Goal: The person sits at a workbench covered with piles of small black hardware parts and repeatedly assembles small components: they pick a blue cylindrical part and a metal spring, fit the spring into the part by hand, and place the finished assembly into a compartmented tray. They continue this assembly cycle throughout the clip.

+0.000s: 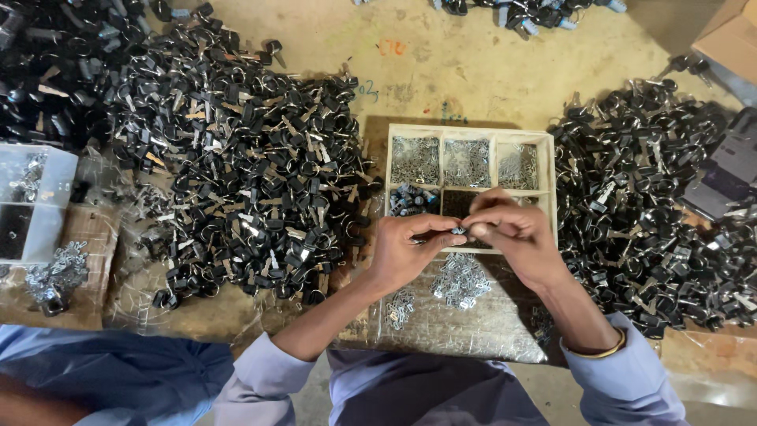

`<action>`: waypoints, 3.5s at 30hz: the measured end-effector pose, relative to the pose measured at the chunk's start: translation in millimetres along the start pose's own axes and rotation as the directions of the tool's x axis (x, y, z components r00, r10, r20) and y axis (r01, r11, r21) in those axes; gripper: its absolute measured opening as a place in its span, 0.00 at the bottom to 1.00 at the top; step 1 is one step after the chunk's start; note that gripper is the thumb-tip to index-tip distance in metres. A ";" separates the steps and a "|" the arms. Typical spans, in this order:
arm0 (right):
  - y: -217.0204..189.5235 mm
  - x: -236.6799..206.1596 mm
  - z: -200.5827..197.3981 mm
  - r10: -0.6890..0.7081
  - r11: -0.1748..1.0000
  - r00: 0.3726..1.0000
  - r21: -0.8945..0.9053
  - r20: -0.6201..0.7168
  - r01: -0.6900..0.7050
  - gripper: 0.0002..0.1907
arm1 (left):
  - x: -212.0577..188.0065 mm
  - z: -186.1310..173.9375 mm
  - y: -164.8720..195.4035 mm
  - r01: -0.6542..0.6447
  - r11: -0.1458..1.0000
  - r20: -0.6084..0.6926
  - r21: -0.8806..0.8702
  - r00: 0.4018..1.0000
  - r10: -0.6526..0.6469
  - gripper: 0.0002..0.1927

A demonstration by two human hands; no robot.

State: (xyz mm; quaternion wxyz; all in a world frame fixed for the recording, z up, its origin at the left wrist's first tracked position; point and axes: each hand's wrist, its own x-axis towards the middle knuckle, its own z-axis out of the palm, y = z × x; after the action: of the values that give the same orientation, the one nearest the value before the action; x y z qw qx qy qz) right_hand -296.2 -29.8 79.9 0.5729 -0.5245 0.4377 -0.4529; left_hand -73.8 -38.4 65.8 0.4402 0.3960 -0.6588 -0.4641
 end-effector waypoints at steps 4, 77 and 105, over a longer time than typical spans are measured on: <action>-4.2 1.6 5.7 0.025 0.999 0.994 0.039 0.102 -0.029 0.10 | -0.4 -3.0 -1.1 -0.058 0.997 0.007 0.049 0.998 0.058 0.12; -43.2 0.5 13.3 -0.096 0.871 0.995 -0.480 0.038 0.103 0.10 | -7.5 1.8 -11.1 -0.097 0.993 -0.007 0.067 0.995 0.098 0.09; -18.2 11.6 5.6 -0.239 0.425 0.963 -0.879 0.123 0.217 0.11 | -7.4 1.8 -8.5 -0.093 0.996 -0.037 0.014 0.995 0.094 0.07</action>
State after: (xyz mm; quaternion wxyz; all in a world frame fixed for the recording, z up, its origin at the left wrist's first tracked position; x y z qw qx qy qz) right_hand -289.4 -40.7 98.1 0.1455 -0.7944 0.5396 -0.2378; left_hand -72.4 -33.2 55.7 0.4714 0.3762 -0.6710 -0.4313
